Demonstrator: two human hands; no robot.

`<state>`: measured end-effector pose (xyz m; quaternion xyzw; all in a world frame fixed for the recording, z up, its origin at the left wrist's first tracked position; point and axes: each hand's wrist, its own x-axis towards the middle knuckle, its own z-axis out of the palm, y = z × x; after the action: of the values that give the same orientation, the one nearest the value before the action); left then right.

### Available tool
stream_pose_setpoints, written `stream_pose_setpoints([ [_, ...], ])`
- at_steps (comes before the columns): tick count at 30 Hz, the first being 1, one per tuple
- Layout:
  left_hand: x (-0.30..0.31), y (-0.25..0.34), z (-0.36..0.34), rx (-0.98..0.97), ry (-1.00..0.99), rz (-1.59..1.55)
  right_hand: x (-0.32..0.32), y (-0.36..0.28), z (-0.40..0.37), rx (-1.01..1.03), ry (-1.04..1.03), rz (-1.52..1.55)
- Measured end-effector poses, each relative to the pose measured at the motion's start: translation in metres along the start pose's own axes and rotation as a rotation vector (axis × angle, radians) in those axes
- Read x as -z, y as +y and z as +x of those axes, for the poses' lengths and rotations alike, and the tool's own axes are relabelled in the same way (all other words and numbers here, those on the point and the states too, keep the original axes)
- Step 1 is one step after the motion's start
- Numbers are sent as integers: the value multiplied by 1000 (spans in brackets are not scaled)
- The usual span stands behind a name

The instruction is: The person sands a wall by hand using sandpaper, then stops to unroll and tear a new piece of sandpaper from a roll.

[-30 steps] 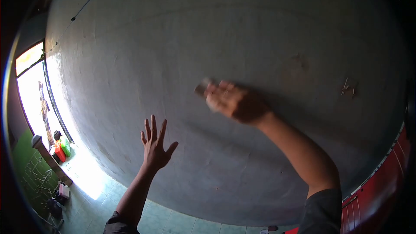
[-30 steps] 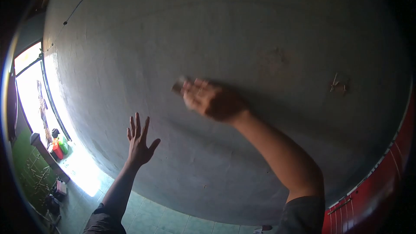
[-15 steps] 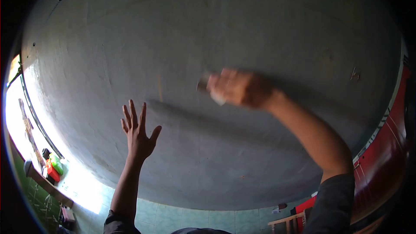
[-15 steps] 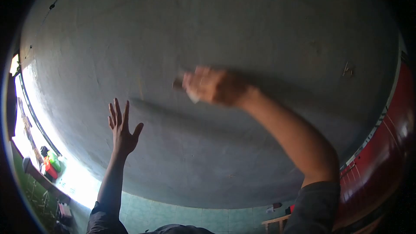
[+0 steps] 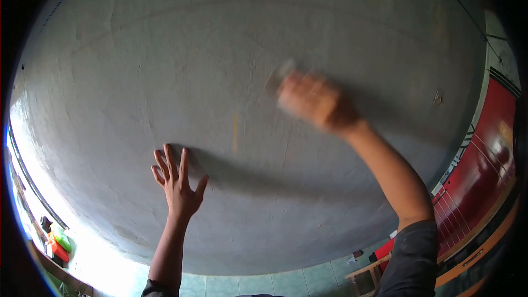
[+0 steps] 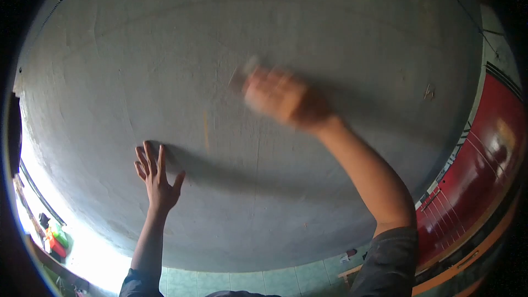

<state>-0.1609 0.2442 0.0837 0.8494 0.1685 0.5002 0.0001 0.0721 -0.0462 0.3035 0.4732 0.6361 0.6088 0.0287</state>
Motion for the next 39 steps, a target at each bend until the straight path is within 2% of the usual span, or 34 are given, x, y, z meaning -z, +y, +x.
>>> stream_pose_setpoints([
  [1, -4, 1, -2, -7, 4, 1, 20, 41, 14, -138, 95, -209],
  [2, -5, 0, -4, -15, 1, 6, 43, 66, 27, -656, -1, -221],
  [4, -22, -8, -6, -55, 66, 53, 43, 118, 13, -930, 365, -333],
  [6, -31, -13, -5, -95, 139, 105, 51, 61, 55, -1243, -118, -141],
  [7, -33, -16, -5, -103, 144, 115, 20, 32, 38, -923, 12, 32],
  [9, -39, -22, -6, -104, 167, 136, -17, -35, 38, -145, 37, 135],
  [10, -41, -24, -7, -127, 193, 157, -23, -56, 40, 119, -126, 291],
  [13, -55, -40, -10, -177, 246, 225, -16, 12, 59, 60, 24, -8],
  [15, -64, -43, -9, -180, 299, 139, 6, 62, 79, -542, 202, 92],
  [16, -65, -44, -11, -187, 321, 100, 10, 91, 86, -466, 333, -24],
  [18, -65, -47, -12, -186, 318, 110, 1, 73, 100, -552, 295, -162],
  [20, -64, -49, -15, -186, 303, 113, -16, 17, 96, -156, 87, -182],
  [22, -64, -51, -14, -177, 291, 113, -37, -48, 84, 95, -17, 215],
  [25, -64, -52, -15, -185, 302, 115, -22, 10, 90, 71, 70, -114],
  [26, -64, -51, -13, -185, 305, 115, -9, 40, 91, -208, 152, -109],
  [29, -61, -49, -16, -190, 294, 113, 15, 66, 102, -830, 240, -48],
  [31, -56, -47, -13, -210, 302, 113, -7, 17, 104, -562, 183, -97],
  [32, -55, -47, -12, -209, 284, 114, -22, -12, 98, -224, 144, -177],
  [34, -53, -49, -15, -198, 259, 119, -33, -58, 91, -52, -50, -10],
  [35, -51, -51, -15, -202, 258, 118, -33, -40, 91, 4, -23, 3],
  [38, -55, -48, -14, -191, 276, 93, -4, 36, 103, -566, 194, -157],
  [39, -54, -49, -14, -197, 283, 99, 0, 45, 102, -643, 260, -225],
])
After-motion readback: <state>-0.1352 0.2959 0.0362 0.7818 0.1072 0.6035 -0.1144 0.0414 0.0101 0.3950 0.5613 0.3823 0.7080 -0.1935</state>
